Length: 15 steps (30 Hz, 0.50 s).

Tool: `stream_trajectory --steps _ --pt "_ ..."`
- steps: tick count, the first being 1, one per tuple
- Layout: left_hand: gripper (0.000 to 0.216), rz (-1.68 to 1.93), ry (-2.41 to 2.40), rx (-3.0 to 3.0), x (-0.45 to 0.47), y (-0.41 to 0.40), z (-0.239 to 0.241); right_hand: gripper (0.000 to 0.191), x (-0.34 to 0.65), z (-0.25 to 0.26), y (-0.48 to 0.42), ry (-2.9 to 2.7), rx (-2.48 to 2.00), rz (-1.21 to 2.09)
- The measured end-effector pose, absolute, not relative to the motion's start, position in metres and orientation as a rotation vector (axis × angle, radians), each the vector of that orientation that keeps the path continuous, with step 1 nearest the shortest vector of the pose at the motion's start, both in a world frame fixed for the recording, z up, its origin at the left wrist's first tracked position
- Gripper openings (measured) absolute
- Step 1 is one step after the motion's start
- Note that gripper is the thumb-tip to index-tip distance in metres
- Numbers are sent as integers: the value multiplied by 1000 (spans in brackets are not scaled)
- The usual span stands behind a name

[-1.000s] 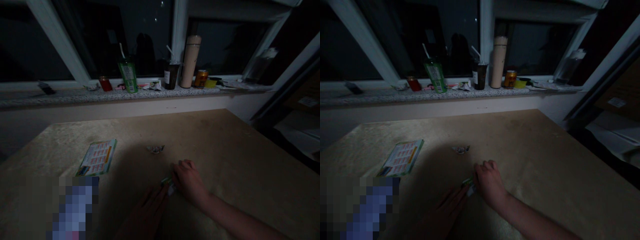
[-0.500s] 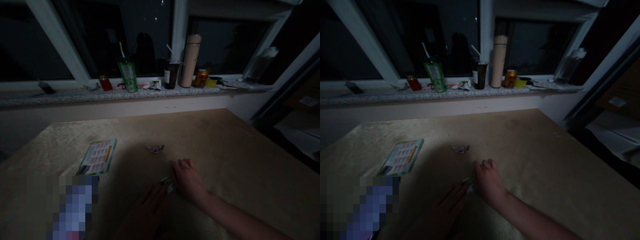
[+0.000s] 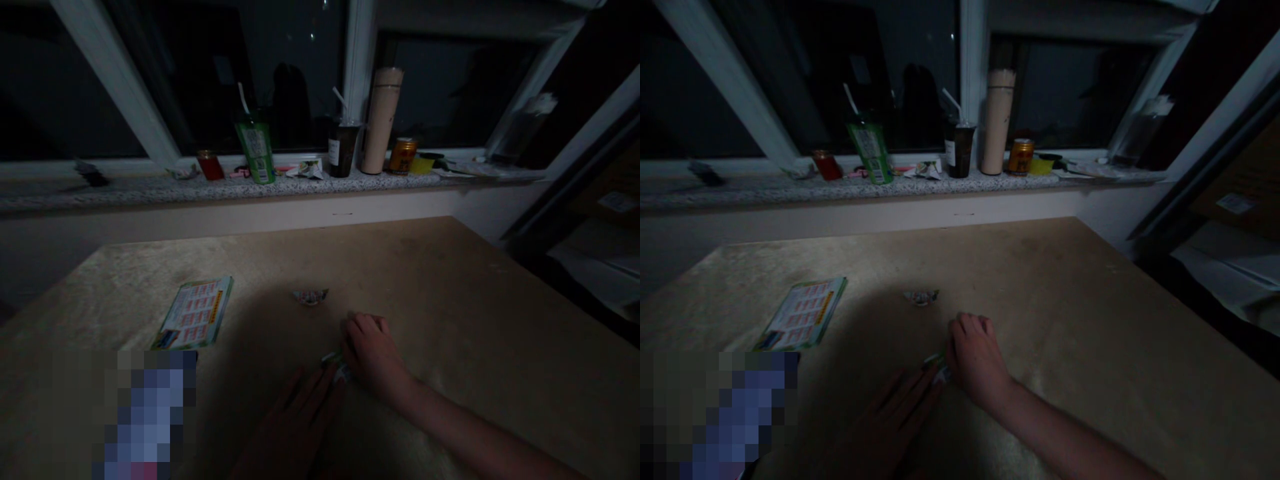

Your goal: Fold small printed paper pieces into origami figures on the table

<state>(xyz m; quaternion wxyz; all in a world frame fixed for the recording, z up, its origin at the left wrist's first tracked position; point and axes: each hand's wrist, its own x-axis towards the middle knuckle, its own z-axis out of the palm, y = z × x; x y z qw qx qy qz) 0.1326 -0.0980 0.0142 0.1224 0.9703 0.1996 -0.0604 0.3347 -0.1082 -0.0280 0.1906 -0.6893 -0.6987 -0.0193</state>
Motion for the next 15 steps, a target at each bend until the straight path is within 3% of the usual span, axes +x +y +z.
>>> stream_trajectory --steps 7,15 --pt "75 -251 576 2841 135 -98 18 6 335 -28 -107 -1978 -1948 -65" --pt "75 -79 607 2836 127 -94 8 8 334 -28 -106 -2017 -1971 -116"
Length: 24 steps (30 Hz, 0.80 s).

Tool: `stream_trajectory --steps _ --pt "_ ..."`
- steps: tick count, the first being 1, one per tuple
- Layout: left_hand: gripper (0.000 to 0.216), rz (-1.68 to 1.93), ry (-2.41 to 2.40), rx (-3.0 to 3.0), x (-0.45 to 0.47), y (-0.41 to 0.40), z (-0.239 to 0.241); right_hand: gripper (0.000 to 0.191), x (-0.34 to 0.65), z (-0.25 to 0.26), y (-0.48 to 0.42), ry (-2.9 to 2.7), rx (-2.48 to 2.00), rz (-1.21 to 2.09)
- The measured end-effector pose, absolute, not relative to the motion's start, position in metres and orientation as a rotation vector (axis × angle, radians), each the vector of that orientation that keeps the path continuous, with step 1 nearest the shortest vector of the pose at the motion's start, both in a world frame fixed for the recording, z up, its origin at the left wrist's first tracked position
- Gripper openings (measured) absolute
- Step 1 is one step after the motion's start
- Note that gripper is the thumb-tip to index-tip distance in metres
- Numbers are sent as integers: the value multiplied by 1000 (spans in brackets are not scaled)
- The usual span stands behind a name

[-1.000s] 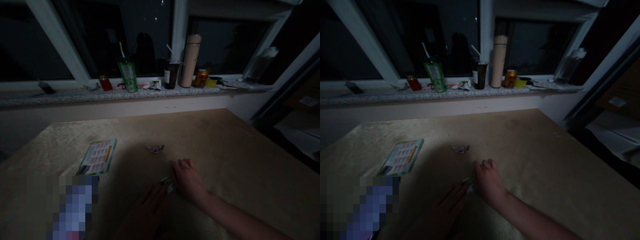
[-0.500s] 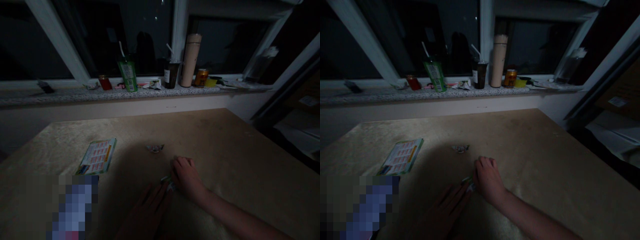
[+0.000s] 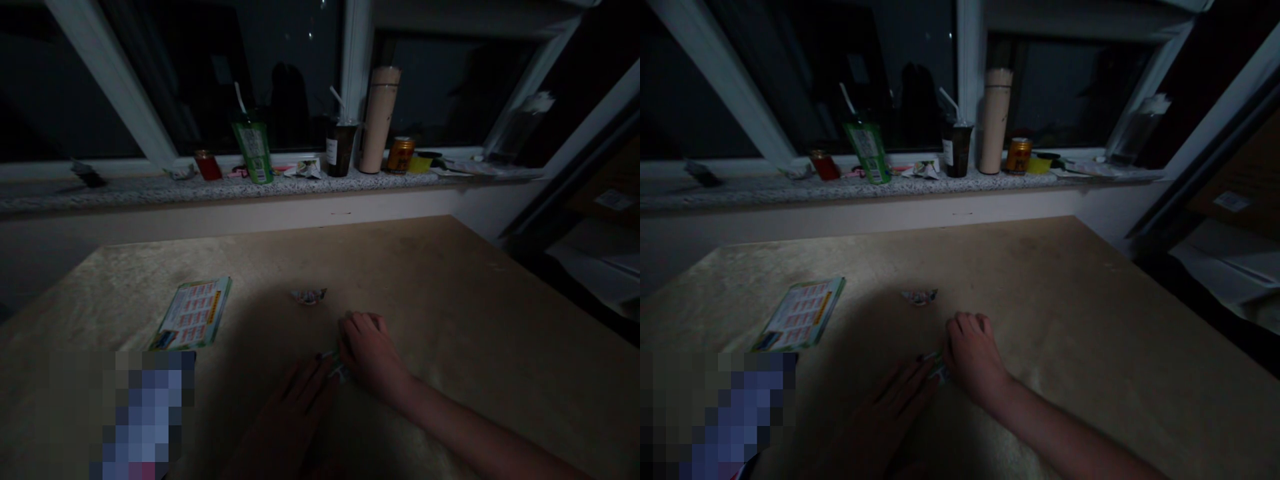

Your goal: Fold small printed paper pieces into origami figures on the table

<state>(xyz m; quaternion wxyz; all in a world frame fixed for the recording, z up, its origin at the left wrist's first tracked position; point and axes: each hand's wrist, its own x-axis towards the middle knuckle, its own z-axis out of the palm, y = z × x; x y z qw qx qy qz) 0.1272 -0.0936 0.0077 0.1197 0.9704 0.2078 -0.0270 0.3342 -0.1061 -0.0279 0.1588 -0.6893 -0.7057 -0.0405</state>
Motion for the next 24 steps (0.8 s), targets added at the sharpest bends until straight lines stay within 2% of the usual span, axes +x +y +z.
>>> stream_trajectory --steps 12,16,19,21,24 --pt "80 -83 628 2837 131 -95 11 16 332 -27 -107 -1964 -1961 -78" --pt "83 -109 612 2804 131 -94 11 24 341 -21 -111 -1927 -1764 51" --pt "86 -102 609 2764 131 -94 15 43 353 -12 -119 -2087 -1540 144" --pt "88 -112 615 2740 131 -95 19 48 360 -3 -128 -2242 -1451 156" --pt "87 -142 632 2719 134 -95 22 42 369 8 -144 -2421 -1388 167"
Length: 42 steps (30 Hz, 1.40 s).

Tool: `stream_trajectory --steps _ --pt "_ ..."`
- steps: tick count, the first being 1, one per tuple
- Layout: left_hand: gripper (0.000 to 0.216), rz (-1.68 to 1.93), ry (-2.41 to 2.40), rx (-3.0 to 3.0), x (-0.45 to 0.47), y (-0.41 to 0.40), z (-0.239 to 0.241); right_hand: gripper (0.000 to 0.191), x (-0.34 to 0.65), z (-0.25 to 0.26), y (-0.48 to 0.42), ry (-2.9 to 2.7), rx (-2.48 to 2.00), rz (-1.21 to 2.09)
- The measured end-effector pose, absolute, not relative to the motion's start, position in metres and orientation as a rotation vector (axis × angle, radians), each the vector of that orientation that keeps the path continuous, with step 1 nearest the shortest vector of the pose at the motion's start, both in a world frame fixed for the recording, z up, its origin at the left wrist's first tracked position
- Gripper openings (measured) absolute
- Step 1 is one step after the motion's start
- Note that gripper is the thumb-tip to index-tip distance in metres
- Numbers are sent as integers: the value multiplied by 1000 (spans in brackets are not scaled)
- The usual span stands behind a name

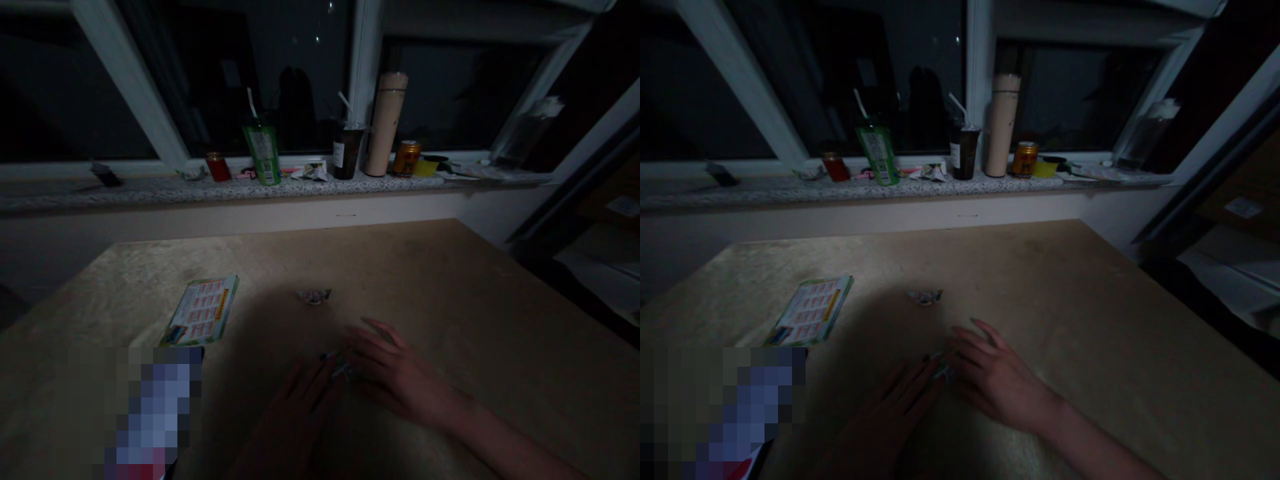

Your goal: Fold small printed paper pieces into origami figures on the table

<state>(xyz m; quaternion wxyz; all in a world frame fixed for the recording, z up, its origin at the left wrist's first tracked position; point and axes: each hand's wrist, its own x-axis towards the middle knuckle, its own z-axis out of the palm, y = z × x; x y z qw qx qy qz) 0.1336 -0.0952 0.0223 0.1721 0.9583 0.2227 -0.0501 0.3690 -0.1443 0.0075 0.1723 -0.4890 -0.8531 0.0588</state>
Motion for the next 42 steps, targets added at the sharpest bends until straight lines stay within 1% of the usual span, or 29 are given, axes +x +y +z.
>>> stream_trajectory --steps 3,9,15,20,23,27,32,39,42 --pt "86 -171 636 2733 137 -95 22 33 373 11 -157 -2505 -1328 117" --pt "81 -126 634 2778 138 -99 11 29 370 4 -164 -2379 -1402 59" --pt "82 -159 627 2779 137 -98 8 25 370 1 -164 -2311 -1422 26" --pt "82 -229 608 2771 140 -95 7 21 371 -5 -167 -2237 -1453 -91" --pt "86 -193 622 2800 139 -98 6 19 370 -8 -167 -2196 -1500 -115" --pt "86 -155 627 2817 137 -99 6 19 367 -6 -166 -2184 -1472 -174" --pt "81 -220 611 2786 138 -96 11 19 365 -7 -167 -2115 -1493 -264" --pt "81 -170 594 2807 137 -95 4 23 362 -14 -167 -2125 -1488 -266" --pt "84 -139 582 2821 136 -95 1 28 363 -10 -168 -2239 -1421 -202"
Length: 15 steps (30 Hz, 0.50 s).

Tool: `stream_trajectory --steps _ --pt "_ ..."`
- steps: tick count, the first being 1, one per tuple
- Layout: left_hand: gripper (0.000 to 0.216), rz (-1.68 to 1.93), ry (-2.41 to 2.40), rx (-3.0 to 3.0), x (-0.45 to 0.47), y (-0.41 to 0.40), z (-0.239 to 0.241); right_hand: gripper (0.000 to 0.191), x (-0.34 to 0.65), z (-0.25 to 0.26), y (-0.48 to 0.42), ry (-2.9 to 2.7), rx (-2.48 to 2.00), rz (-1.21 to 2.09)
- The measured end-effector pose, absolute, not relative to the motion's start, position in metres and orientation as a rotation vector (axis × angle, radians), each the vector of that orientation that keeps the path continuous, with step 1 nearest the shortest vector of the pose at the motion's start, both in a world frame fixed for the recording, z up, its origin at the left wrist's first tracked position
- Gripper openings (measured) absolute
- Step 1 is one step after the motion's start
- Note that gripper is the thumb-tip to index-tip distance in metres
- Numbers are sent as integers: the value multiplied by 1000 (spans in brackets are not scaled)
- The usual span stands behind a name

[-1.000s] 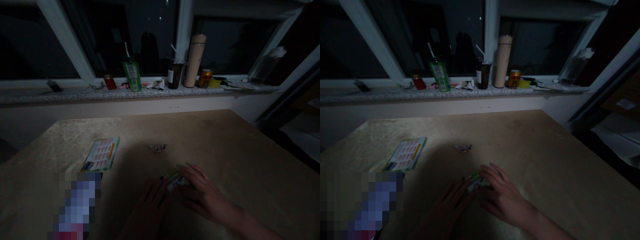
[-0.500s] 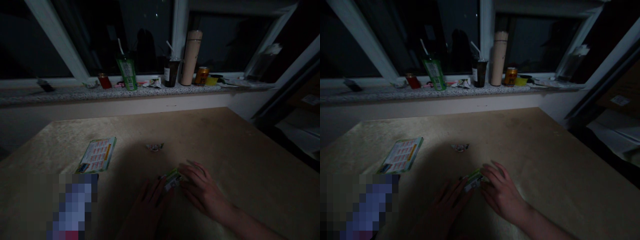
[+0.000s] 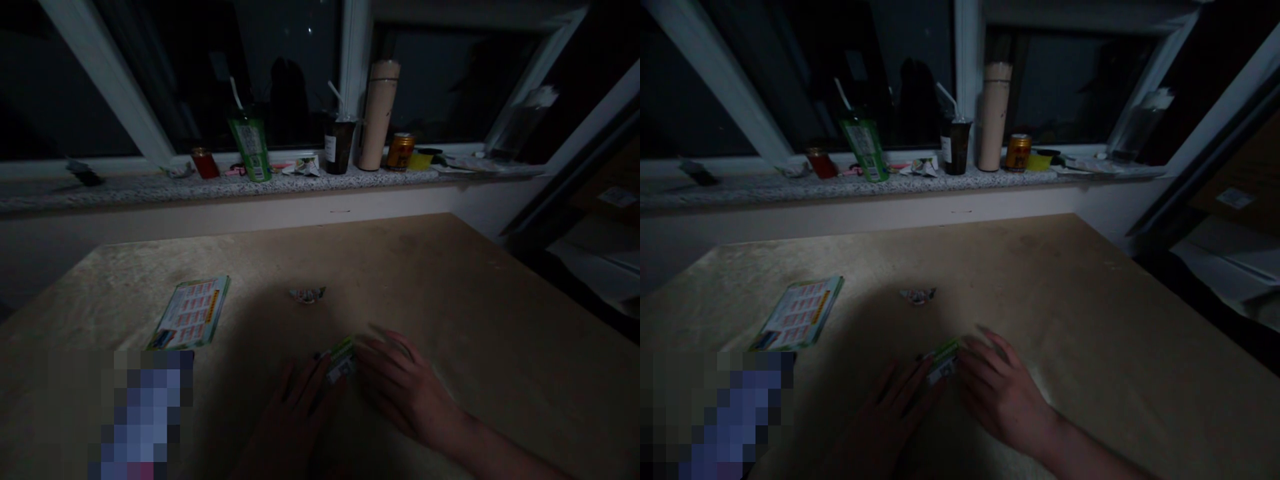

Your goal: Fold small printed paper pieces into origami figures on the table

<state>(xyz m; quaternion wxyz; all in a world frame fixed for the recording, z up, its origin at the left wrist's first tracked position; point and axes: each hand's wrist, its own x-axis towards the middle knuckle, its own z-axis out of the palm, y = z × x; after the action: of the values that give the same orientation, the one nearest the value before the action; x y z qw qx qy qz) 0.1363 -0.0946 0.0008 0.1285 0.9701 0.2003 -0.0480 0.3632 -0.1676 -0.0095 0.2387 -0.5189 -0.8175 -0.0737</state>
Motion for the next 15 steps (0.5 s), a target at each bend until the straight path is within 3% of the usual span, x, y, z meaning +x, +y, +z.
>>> stream_trajectory --steps 7,15 --pt "75 -57 613 2892 128 -89 -2 30 364 2 -162 -2347 -1417 54" --pt "67 105 753 2977 118 -84 -7 49 366 7 -164 -2356 -1449 257"
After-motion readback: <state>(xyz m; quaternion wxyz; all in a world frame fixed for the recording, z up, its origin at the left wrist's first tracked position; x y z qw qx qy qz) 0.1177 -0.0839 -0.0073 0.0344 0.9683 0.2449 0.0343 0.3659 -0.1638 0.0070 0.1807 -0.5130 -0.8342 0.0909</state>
